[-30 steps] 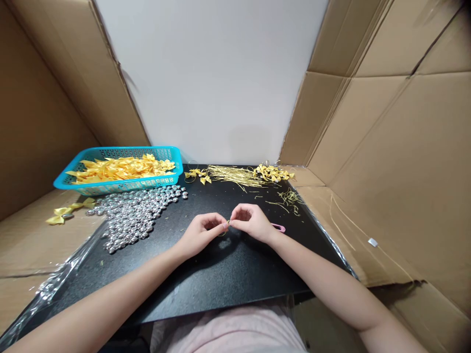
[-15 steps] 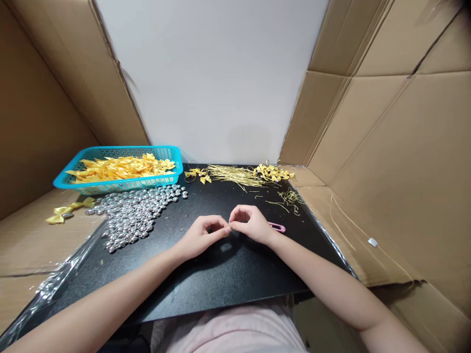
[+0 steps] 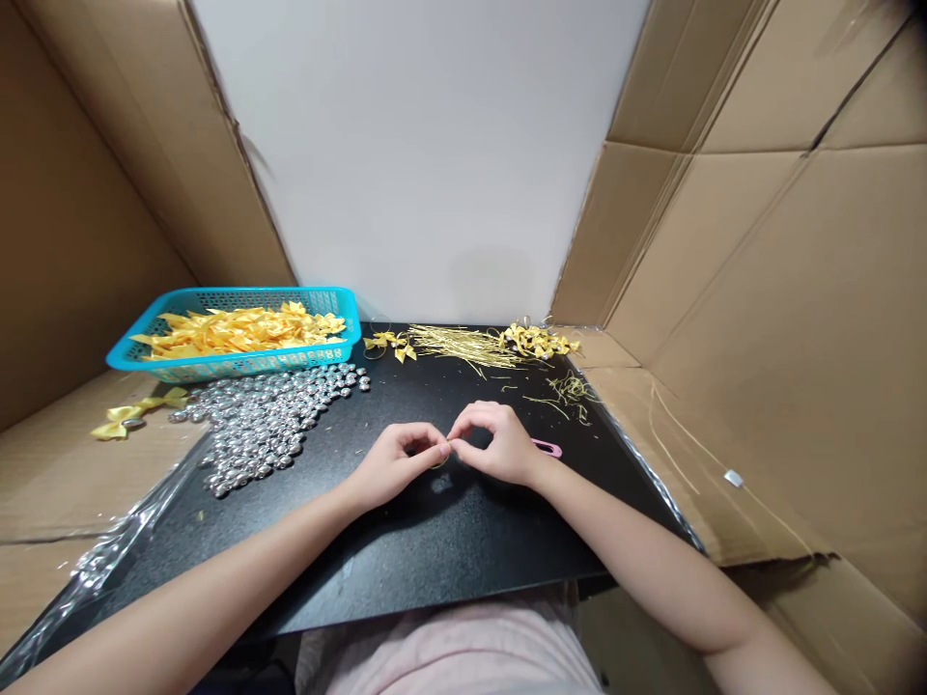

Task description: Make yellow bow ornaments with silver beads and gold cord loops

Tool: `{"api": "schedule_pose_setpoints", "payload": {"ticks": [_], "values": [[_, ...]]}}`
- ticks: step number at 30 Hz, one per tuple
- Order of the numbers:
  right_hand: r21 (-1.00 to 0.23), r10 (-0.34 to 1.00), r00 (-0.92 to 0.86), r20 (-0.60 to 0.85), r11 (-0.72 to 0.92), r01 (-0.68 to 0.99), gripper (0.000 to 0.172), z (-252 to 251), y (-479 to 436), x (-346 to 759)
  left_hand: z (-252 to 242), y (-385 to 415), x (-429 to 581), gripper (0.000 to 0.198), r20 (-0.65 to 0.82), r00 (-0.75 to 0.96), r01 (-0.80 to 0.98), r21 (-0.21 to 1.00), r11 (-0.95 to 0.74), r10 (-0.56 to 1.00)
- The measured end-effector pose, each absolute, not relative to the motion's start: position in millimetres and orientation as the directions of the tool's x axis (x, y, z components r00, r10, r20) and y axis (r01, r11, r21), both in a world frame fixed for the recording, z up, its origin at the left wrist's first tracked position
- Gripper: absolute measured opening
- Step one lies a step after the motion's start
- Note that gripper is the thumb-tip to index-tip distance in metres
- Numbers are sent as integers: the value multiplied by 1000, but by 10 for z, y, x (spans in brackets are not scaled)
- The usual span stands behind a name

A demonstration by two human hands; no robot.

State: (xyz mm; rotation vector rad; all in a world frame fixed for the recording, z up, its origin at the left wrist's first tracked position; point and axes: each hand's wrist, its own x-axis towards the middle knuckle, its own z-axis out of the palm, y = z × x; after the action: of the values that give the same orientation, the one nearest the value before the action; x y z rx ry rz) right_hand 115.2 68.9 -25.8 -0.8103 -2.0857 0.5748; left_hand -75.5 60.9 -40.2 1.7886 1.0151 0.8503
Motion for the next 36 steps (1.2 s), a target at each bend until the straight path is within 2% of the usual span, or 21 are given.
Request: {"api": "schedule_pose_setpoints", "payload": {"ticks": [4,9,25,30,36], "values": [[-429,595,-538,597,804,412,9,-291,700,1177,-414,610,-749,30,105,434,258,937,-234,895],[-333,534,-571,623,842,424,6,-304,706,1195,-431,625,-750,27,81,436,237,950,-202,896],[-268,525,-609,594,843,466,12,-323,732,1186,-466,640,-750,32,68,464,274,937,-216,883],[-287,533,-593,604,839,462,12,-313,725,1179,-453,637,-746,31,55,463,248,950,-188,885],[-380,580,-558,593,813,442,13,-315,729,1174,-473,639,-748,28,57,486,239,951,-195,872]]}}
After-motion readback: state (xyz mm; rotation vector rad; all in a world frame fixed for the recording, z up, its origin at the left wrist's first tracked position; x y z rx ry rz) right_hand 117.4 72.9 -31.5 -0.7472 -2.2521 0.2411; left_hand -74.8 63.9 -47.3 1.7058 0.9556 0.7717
